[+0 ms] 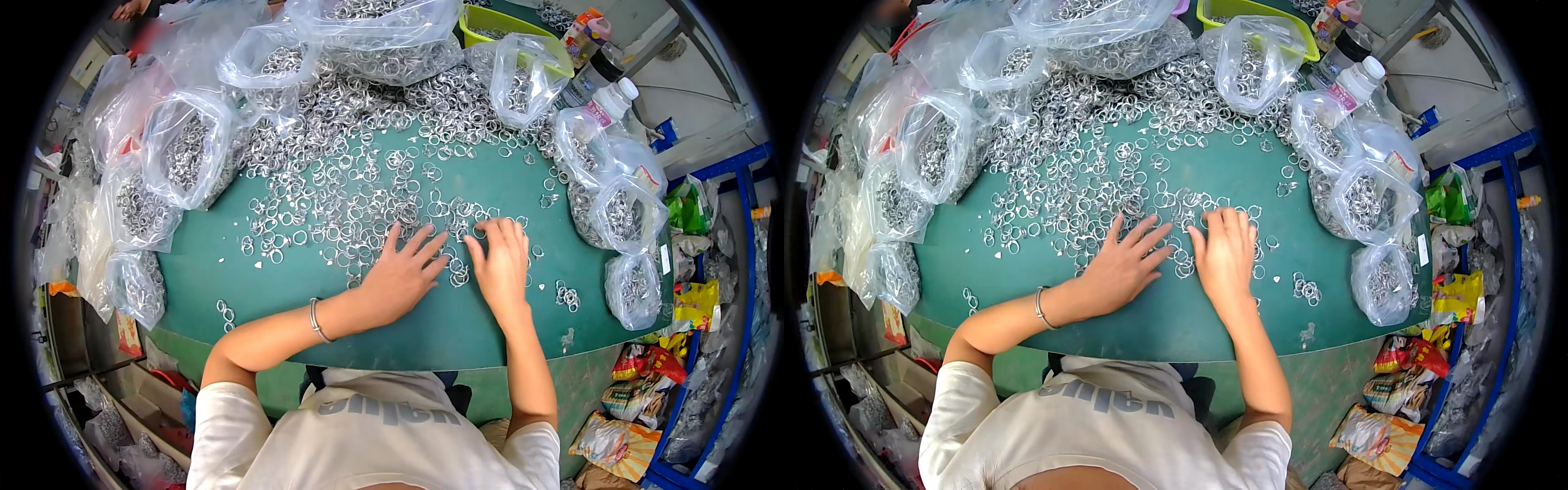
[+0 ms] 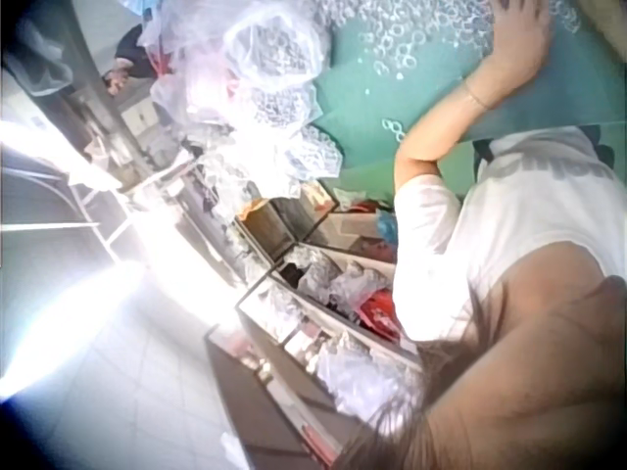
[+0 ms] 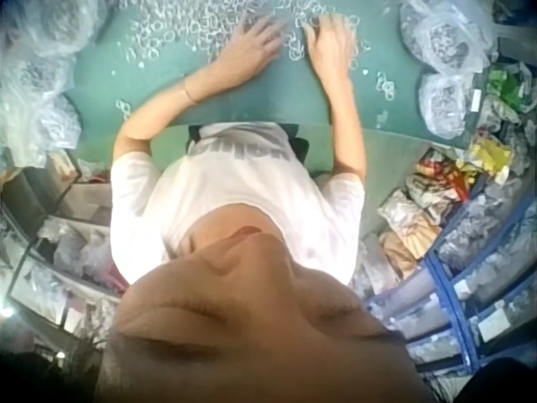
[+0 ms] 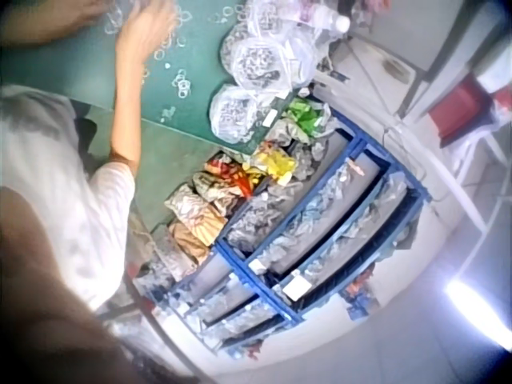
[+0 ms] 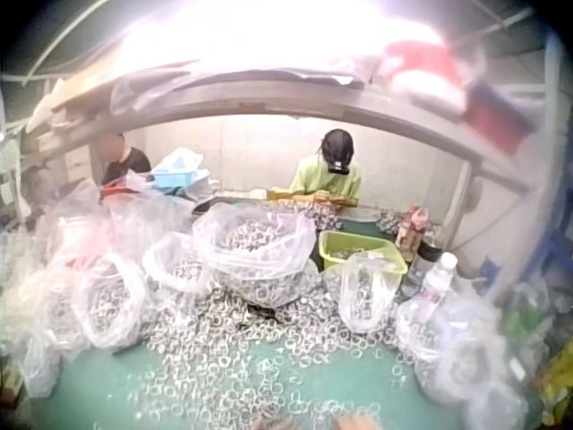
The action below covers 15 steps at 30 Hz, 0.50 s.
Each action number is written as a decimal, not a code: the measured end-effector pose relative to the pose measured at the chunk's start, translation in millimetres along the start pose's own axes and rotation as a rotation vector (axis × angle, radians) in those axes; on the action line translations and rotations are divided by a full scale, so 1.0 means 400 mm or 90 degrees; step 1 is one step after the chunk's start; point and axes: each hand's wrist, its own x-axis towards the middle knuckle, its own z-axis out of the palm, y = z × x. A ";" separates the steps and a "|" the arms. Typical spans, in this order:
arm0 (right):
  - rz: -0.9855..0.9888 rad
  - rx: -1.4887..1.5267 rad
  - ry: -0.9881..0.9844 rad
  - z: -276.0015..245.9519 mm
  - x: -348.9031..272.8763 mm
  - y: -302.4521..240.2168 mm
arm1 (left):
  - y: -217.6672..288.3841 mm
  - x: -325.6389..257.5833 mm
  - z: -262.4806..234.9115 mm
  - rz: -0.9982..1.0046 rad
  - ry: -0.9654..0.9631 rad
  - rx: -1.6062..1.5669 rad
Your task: The person sorts small metal rings by hand on a green table, picking them up individually or in small clusters and moving them into plastic bags and bins.
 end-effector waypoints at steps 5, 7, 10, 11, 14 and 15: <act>-0.032 0.050 -0.047 -0.018 -0.014 0.023 | -0.053 -0.028 -0.042 -0.048 -0.024 0.054; -0.002 0.070 -0.050 -0.019 0.002 0.063 | -0.063 0.000 -0.051 -0.035 0.051 -0.028; -0.030 0.038 0.002 -0.008 0.056 0.066 | -0.068 0.096 -0.023 -0.014 0.126 -0.093; -0.060 0.015 0.013 0.009 0.069 0.067 | -0.066 0.138 -0.003 -0.025 0.144 -0.102; -0.071 0.023 -0.031 0.024 0.079 0.071 | -0.096 0.194 0.017 -0.048 0.014 -0.131; -0.064 0.033 -0.040 0.011 0.073 0.071 | -0.103 0.197 0.021 -0.057 -0.060 -0.141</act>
